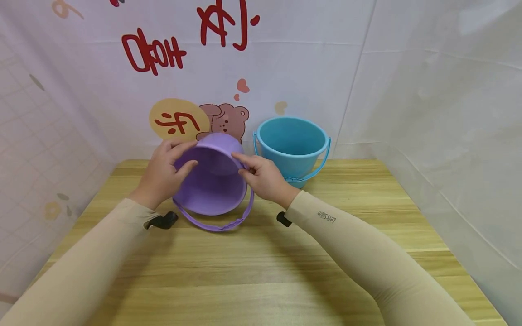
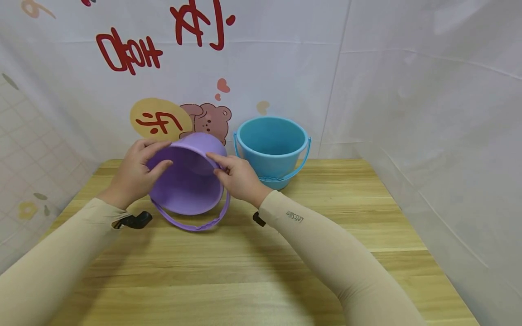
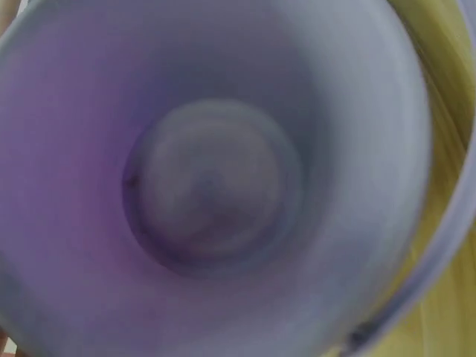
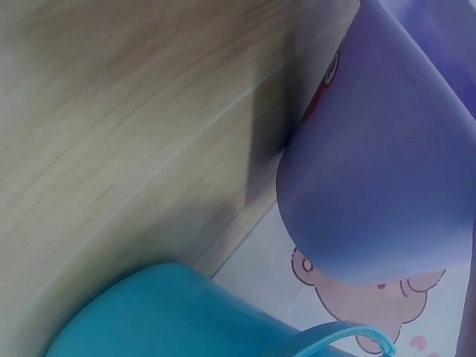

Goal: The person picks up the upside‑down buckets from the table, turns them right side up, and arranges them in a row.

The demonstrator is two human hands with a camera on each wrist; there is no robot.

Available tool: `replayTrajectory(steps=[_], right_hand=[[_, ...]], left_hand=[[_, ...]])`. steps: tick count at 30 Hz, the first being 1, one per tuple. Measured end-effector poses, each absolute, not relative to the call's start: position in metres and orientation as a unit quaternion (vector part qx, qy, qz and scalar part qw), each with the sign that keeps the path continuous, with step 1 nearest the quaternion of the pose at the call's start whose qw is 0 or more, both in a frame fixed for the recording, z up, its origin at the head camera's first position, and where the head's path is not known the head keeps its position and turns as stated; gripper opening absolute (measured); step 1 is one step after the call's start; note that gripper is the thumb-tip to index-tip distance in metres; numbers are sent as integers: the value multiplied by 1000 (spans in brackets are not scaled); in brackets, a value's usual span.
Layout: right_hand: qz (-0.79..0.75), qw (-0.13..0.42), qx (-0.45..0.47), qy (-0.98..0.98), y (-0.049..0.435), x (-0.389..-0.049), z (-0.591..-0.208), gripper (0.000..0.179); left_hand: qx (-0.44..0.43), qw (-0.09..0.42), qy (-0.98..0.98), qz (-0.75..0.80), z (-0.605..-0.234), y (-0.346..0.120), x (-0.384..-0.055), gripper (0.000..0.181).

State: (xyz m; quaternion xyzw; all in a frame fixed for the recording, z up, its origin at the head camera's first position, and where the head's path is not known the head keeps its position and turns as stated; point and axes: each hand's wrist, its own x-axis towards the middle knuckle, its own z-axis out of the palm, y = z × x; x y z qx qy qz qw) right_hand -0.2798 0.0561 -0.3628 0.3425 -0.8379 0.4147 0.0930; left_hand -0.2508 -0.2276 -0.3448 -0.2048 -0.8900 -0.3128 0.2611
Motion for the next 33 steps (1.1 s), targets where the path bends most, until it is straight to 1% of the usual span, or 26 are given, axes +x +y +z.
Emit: replayTrajectory(steps=[7, 13, 19, 23, 33], right_hand=[[475, 63, 303, -824, 58, -279, -362, 49], [514, 32, 267, -814, 62, -278, -358, 49], [540, 42, 249, -803, 64, -280, -359, 49], [555, 51, 229, -798, 65, -282, -359, 49], [589, 31, 188, -785, 67, -283, -358, 50]], left_hand=[[-184, 251, -897, -313, -352, -241, -251, 58], [-155, 231, -907, -317, -358, -250, -252, 65], [-138, 214, -911, -324, -361, -254, -250, 66], [-137, 215, -912, -321, -364, -256, -251, 66], [-146, 223, -907, -325, -371, -261, -254, 66]])
